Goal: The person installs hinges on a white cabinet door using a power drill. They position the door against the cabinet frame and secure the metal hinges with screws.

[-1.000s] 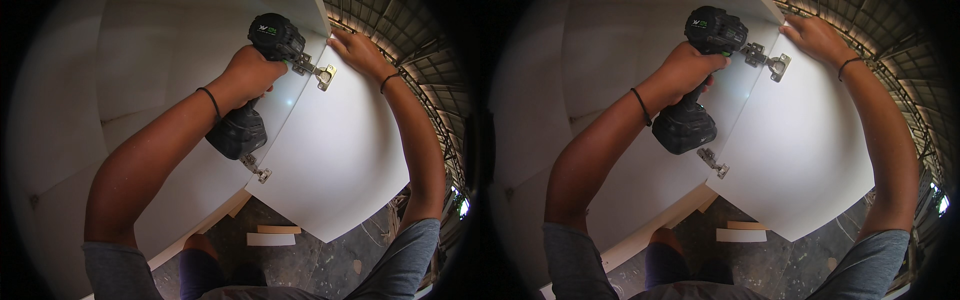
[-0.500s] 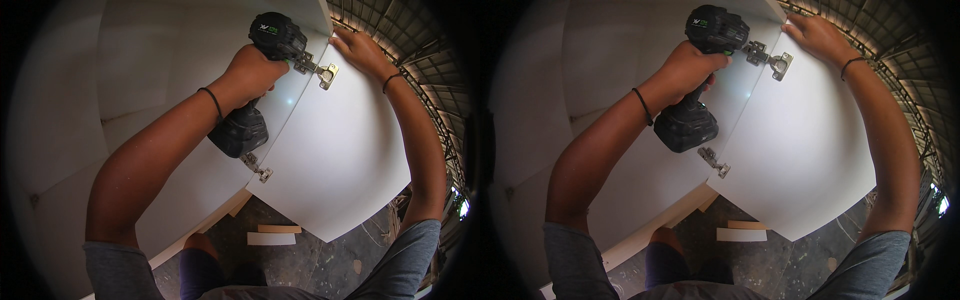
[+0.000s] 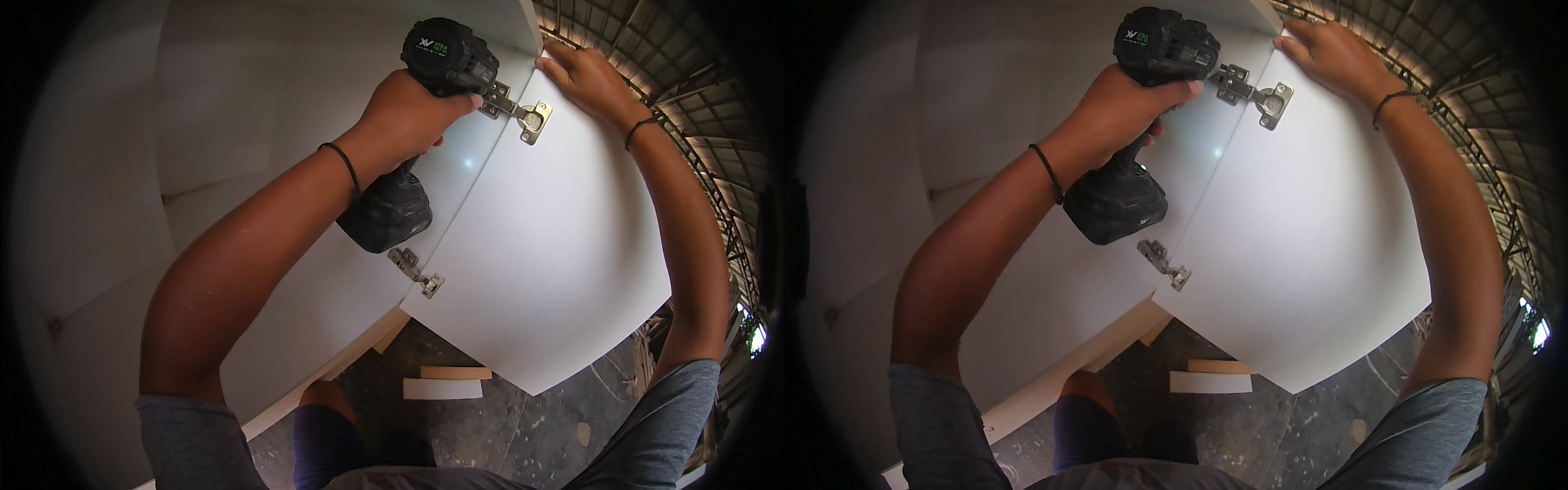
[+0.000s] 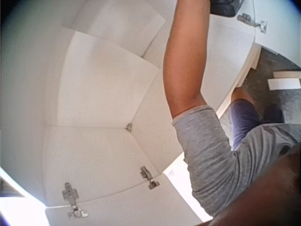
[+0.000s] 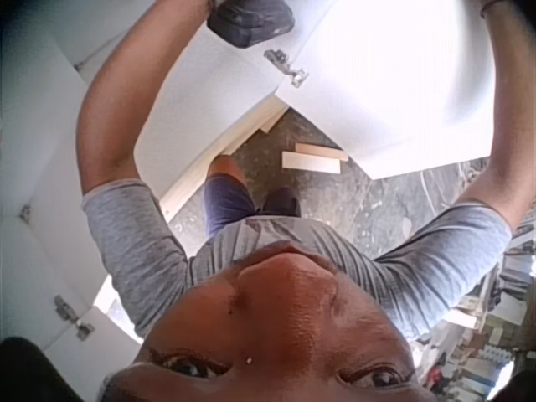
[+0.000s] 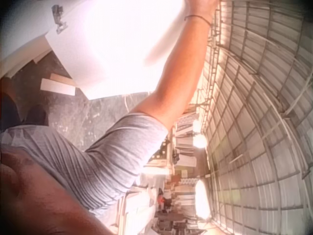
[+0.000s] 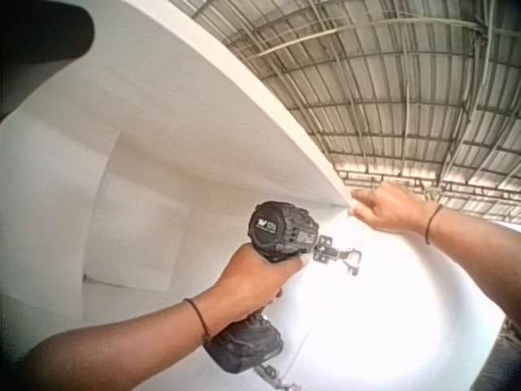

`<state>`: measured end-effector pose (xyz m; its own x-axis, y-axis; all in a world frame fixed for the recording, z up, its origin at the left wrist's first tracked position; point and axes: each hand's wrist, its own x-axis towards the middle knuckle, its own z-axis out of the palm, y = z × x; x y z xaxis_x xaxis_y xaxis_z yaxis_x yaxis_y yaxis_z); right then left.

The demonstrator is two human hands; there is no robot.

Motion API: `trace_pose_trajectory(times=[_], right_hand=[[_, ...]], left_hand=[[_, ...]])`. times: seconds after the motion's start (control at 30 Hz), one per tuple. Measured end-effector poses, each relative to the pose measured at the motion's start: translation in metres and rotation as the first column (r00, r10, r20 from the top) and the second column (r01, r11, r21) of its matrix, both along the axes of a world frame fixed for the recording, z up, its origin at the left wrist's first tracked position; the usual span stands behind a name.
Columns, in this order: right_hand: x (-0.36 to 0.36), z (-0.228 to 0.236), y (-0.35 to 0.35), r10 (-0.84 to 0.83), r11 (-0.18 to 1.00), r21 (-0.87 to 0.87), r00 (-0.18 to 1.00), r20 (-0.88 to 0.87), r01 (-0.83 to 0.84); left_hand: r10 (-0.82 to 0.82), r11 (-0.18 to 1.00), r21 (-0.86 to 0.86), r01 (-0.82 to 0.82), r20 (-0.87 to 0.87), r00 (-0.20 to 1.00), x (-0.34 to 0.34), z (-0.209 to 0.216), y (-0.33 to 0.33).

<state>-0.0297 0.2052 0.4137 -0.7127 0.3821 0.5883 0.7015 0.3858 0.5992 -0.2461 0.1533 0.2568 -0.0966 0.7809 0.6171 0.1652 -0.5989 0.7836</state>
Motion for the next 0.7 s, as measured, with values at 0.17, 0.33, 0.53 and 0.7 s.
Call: trace_pose_trajectory(times=[0.17,0.33,0.53,0.7], right_hand=[[-0.004,-0.001,-0.005,-0.045,0.999,-0.007,0.999,-0.011,0.045],[-0.003,-0.001,-0.004,-0.065,0.998,-0.019,0.998,-0.021,0.064],[-0.003,-0.001,-0.003,-0.043,0.999,0.009,0.999,-0.013,0.043],[-0.005,-0.001,-0.008,-0.057,0.998,-0.023,0.998,-0.015,0.057]], left_hand=[[0.025,0.999,0.029,-0.023,-0.041,0.999,-0.005,0.000,0.007],[0.013,1.000,0.013,-0.013,-0.018,1.000,-0.003,0.001,0.009],[0.021,0.999,0.036,-0.020,-0.027,0.999,-0.002,-0.001,0.011],[0.072,0.991,0.122,-0.063,-0.071,0.995,-0.003,-0.001,0.013]])
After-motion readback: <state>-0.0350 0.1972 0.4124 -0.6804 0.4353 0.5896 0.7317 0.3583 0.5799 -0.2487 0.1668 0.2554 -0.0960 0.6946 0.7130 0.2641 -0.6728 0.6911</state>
